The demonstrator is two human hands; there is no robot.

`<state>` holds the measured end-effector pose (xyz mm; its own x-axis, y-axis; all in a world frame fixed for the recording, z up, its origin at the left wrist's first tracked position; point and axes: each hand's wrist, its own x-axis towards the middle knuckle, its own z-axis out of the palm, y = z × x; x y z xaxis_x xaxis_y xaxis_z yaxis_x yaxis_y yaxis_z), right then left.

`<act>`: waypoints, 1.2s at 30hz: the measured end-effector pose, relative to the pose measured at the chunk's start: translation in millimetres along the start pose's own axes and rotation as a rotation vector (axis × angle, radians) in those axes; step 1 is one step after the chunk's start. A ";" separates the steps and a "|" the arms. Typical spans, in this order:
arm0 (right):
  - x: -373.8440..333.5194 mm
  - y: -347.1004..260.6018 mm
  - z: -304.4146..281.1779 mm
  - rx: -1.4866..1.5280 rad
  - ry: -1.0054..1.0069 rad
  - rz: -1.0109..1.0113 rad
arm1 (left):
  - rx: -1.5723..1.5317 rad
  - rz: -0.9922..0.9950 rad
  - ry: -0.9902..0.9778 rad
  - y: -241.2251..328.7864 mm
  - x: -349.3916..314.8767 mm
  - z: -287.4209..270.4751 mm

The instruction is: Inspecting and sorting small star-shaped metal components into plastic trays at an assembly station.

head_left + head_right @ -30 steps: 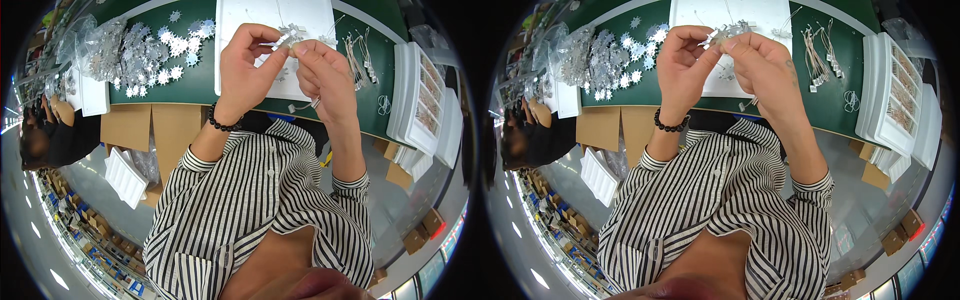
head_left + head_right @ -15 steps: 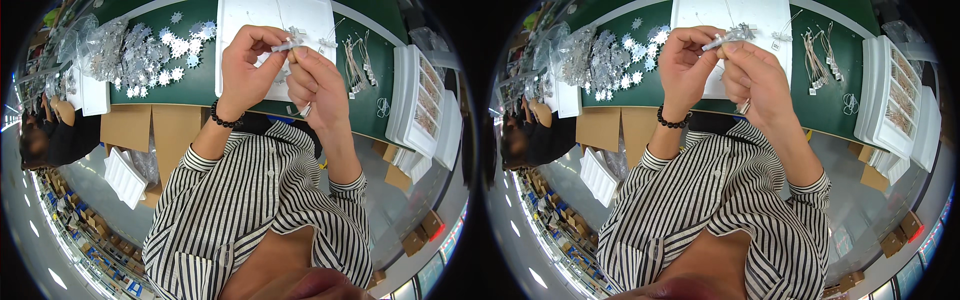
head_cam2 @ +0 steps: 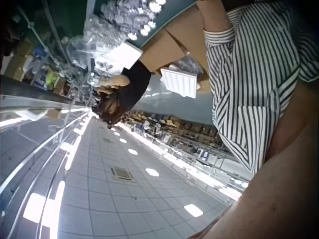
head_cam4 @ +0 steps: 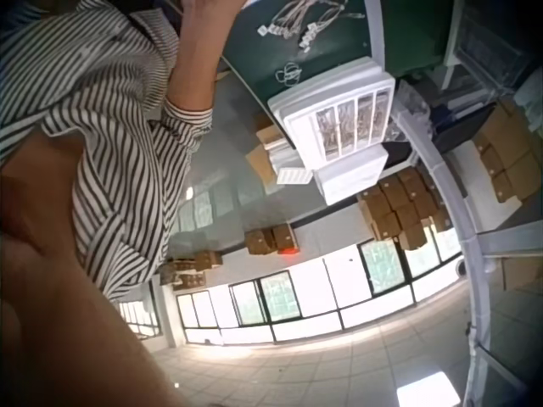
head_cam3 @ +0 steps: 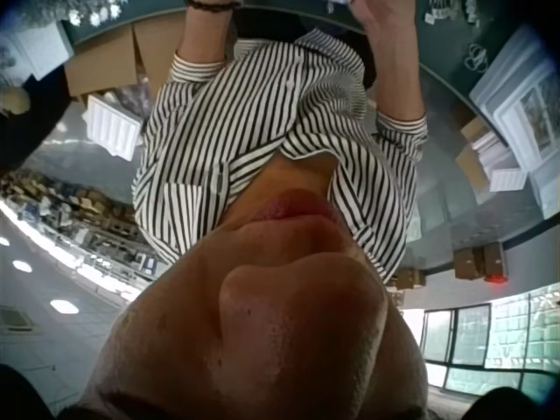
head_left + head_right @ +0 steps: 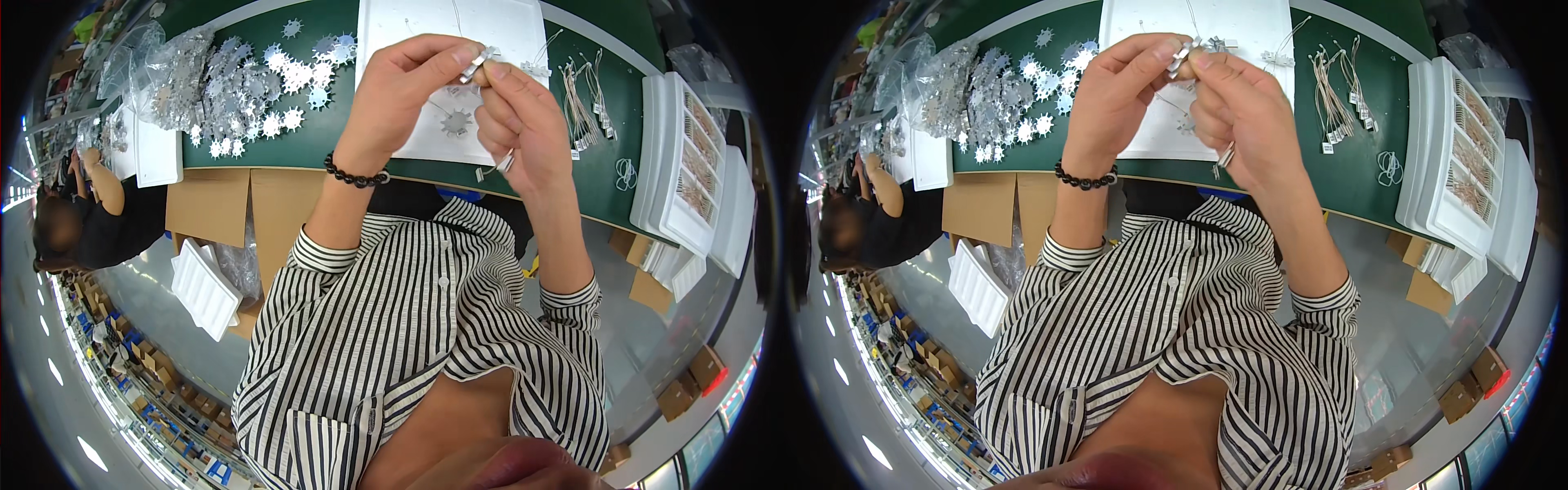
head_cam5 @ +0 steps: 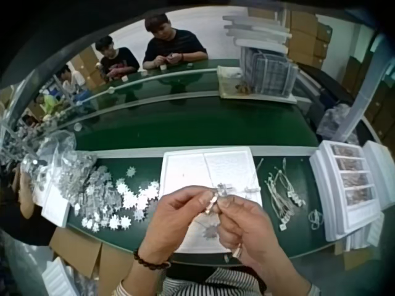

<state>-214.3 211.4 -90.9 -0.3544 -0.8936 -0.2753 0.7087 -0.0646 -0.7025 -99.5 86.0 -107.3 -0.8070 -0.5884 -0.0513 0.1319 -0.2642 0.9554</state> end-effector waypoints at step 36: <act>37.7 -6.1 -6.2 -1.140 -0.008 -0.340 | 0.762 0.473 0.104 42.1 9.1 -18.8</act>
<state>-235.7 180.9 -101.0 -0.4128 -0.9100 0.0393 -0.3735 0.1297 -0.9185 -90.5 55.1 -73.0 -0.7045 -0.5826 0.4052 -0.0103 0.5794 0.8150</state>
